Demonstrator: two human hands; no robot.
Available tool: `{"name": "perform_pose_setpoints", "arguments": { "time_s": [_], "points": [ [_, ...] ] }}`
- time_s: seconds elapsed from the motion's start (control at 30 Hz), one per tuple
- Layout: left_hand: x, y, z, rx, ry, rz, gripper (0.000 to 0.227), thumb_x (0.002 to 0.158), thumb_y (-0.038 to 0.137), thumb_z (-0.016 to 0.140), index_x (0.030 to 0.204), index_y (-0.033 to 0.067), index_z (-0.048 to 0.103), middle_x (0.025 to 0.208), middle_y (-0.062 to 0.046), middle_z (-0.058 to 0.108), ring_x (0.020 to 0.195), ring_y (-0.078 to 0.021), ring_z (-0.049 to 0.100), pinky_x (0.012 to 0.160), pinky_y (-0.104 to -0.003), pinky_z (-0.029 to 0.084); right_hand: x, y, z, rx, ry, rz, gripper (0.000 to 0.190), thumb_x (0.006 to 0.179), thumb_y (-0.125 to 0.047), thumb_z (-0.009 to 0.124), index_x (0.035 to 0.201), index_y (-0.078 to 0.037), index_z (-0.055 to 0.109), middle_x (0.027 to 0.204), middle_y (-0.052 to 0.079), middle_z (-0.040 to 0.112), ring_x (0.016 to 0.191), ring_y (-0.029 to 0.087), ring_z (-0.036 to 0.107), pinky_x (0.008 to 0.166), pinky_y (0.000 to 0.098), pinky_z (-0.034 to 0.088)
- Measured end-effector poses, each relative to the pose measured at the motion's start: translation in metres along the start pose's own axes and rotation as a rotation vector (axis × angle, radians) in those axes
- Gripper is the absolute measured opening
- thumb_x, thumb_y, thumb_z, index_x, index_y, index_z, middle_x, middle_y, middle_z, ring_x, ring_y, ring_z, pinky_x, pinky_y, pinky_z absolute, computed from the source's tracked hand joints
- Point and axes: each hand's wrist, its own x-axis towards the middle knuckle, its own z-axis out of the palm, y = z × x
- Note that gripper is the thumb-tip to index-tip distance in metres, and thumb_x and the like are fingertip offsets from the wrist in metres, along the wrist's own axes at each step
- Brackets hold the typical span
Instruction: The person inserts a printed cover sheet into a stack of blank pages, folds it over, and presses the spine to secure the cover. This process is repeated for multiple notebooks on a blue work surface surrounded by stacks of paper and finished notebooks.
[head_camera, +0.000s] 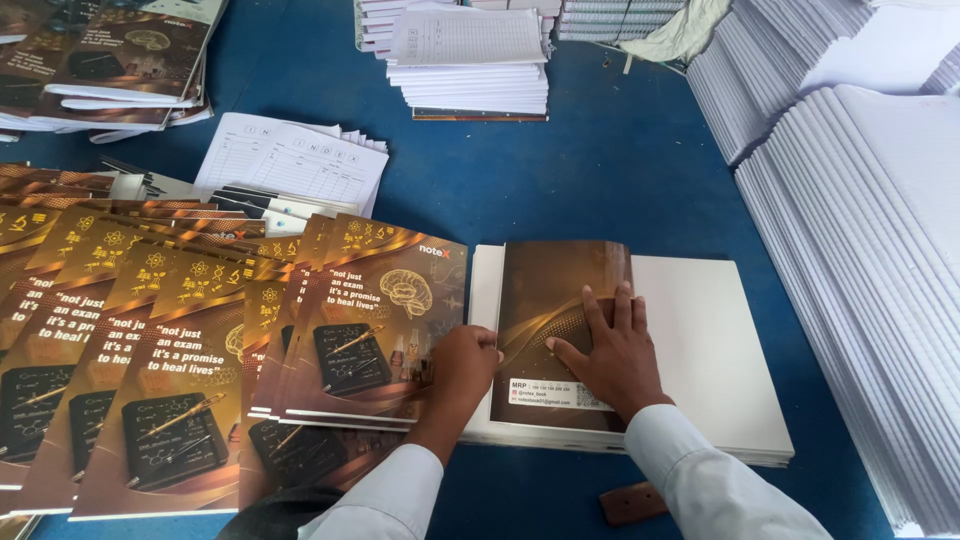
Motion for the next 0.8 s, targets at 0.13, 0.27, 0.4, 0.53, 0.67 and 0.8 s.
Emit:
{"name": "perform_pose_setpoints", "arguments": {
  "time_s": [0.13, 0.27, 0.4, 0.53, 0.67, 0.8],
  "points": [
    [-0.004, 0.008, 0.002, 0.075, 0.031, 0.002, 0.024, 0.079, 0.01, 0.074, 0.103, 0.0065, 0.079, 0.097, -0.016, 0.077, 0.089, -0.0299, 0.076, 0.086, -0.039, 0.058, 0.0, 0.002, 0.008, -0.1, 0.018, -0.017, 0.097, 0.08, -0.078, 0.057, 0.157, -0.024, 0.033, 0.164, 0.028, 0.013, 0.15, 0.053, 0.012, 0.114, 0.06, 0.03],
    [-0.007, 0.013, 0.007, 0.159, 0.076, 0.056, 0.024, 0.084, 0.004, 0.07, 0.106, 0.0049, 0.078, 0.1, -0.019, 0.076, 0.094, -0.0336, 0.073, 0.088, -0.041, 0.058, -0.003, 0.004, 0.02, -0.167, 0.05, -0.023, 0.094, 0.082, -0.08, 0.053, 0.156, -0.024, 0.034, 0.165, 0.027, 0.014, 0.151, 0.05, 0.011, 0.115, 0.062, 0.025],
    [-0.013, 0.021, 0.006, 0.149, 0.053, 0.186, 0.047, 0.081, -0.003, 0.064, 0.126, 0.009, 0.071, 0.115, -0.022, 0.067, 0.103, -0.0367, 0.067, 0.091, -0.044, 0.055, -0.005, 0.008, 0.032, -0.177, 0.119, -0.049, 0.092, 0.087, -0.082, 0.042, 0.157, -0.024, 0.033, 0.164, 0.026, 0.014, 0.152, 0.048, 0.008, 0.117, 0.0647, 0.013],
    [-0.017, 0.037, 0.006, 0.352, -0.103, 0.147, 0.028, 0.089, 0.002, 0.065, 0.116, 0.0064, 0.072, 0.121, -0.02, 0.058, 0.113, -0.0347, 0.059, 0.094, -0.044, 0.054, -0.004, 0.013, 0.043, -0.15, 0.127, -0.055, 0.093, 0.087, -0.083, 0.034, 0.158, -0.023, 0.03, 0.165, 0.027, 0.011, 0.152, 0.046, 0.002, 0.116, 0.0634, 0.006],
    [-0.011, 0.057, 0.006, 0.697, -0.203, 0.309, 0.012, 0.09, 0.006, 0.067, 0.098, 0.0028, 0.076, 0.126, -0.014, 0.055, 0.12, -0.0321, 0.052, 0.092, -0.046, 0.051, 0.001, 0.018, 0.044, -0.116, 0.043, -0.028, 0.093, 0.087, -0.084, 0.032, 0.159, -0.024, 0.026, 0.165, 0.026, 0.008, 0.152, 0.045, -0.003, 0.117, 0.0623, 0.001],
    [-0.016, 0.071, 0.003, 0.855, -0.316, 0.412, 0.015, 0.083, 0.011, 0.074, 0.096, 0.0042, 0.076, 0.118, -0.008, 0.059, 0.116, -0.0267, 0.054, 0.092, -0.04, 0.049, 0.005, 0.021, 0.03, 0.009, -0.081, -0.007, 0.089, 0.09, -0.08, 0.027, 0.161, -0.025, 0.026, 0.167, 0.024, 0.003, 0.154, 0.044, -0.008, 0.119, 0.0633, -0.001]
  ]
}}
